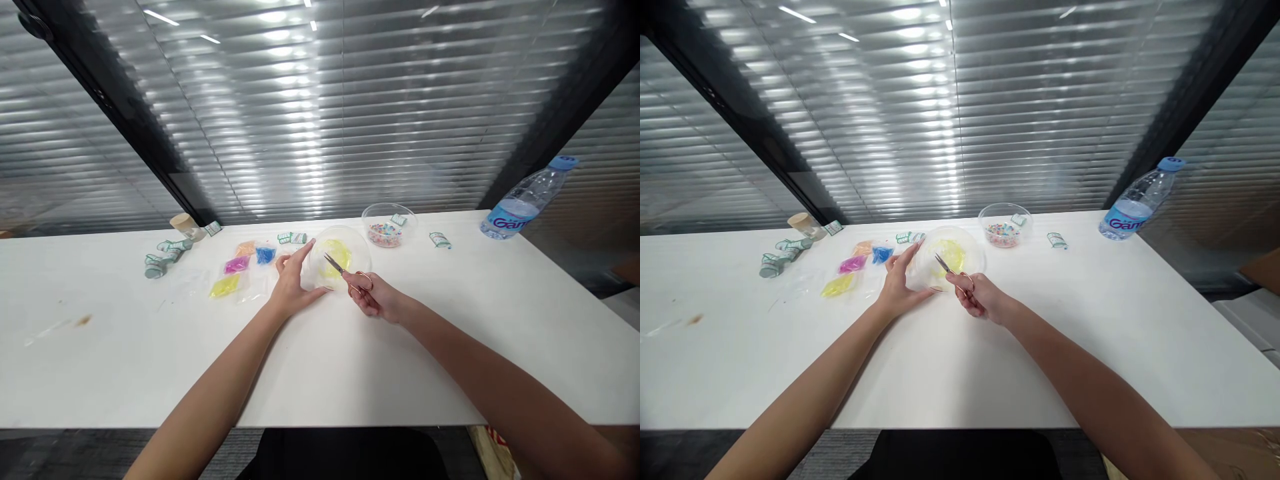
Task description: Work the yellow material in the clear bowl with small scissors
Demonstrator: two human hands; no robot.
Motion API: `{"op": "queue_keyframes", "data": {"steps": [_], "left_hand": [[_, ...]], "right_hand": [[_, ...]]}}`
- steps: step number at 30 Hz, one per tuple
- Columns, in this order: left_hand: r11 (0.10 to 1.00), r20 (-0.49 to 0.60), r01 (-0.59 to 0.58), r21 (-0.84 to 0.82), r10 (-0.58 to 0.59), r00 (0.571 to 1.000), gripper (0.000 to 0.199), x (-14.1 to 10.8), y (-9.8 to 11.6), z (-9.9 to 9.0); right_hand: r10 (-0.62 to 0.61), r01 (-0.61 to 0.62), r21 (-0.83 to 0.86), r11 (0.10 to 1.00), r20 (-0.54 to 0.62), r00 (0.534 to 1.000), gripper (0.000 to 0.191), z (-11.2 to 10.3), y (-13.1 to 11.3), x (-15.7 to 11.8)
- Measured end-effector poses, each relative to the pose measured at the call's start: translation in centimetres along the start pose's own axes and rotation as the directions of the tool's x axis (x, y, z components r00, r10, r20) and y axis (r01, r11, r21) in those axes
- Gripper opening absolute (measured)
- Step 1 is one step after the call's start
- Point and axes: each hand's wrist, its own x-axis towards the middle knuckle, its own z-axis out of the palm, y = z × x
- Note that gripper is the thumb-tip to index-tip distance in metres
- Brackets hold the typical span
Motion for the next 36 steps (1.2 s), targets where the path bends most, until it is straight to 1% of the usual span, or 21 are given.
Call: {"op": "queue_keyframes", "data": {"steps": [6, 11, 15, 20, 24, 28, 32, 36], "left_hand": [[1.0, 0.003, -0.013, -0.022, 0.013, 1.0, 0.098, 0.02, 0.39, -0.25], [1.0, 0.035, 0.006, 0.011, -0.007, 0.999, 0.099, -0.14, 0.13, -0.14], [1.0, 0.034, 0.006, 0.022, -0.007, 0.999, 0.098, -0.17, -0.08, -0.01], [0.999, 0.016, -0.036, -0.002, 0.037, 0.999, 0.098, -0.09, -0.07, -0.04], [0.997, 0.023, -0.075, 0.011, 0.075, 0.997, 0.096, 0.01, 0.06, -0.2], [0.997, 0.022, -0.08, 0.006, 0.08, 0.997, 0.097, 0.12, 0.34, -0.4], [0.998, 0.051, -0.054, 0.015, 0.053, 0.997, 0.095, 0.14, 0.4, -0.42], [0.998, 0.037, -0.05, 0.029, 0.049, 0.998, 0.095, 0.03, 0.17, -0.31]], "right_hand": [[0.004, -0.004, 0.004, 1.0, 0.005, 1.0, 0.054, -0.17, -0.03, -0.03], [0.001, -0.001, 0.0, 1.0, 0.003, 1.0, 0.054, -0.15, -0.1, -0.07], [0.001, -0.001, -0.005, 1.0, 0.009, 1.0, 0.055, -0.16, -0.1, -0.07], [0.0, 0.0, -0.008, 1.0, 0.011, 1.0, 0.055, -0.23, -0.04, -0.04], [-0.002, 0.002, -0.011, 1.0, 0.007, 1.0, 0.054, -0.22, -0.07, -0.06], [0.003, -0.003, -0.019, 1.0, 0.004, 1.0, 0.053, -0.15, -0.15, -0.14], [0.043, -0.042, -0.015, 0.999, 0.021, 0.999, 0.054, -0.19, -0.34, -0.34], [0.11, -0.109, -0.015, 0.994, 0.055, 0.992, 0.054, -0.39, -0.55, -0.54]]}}
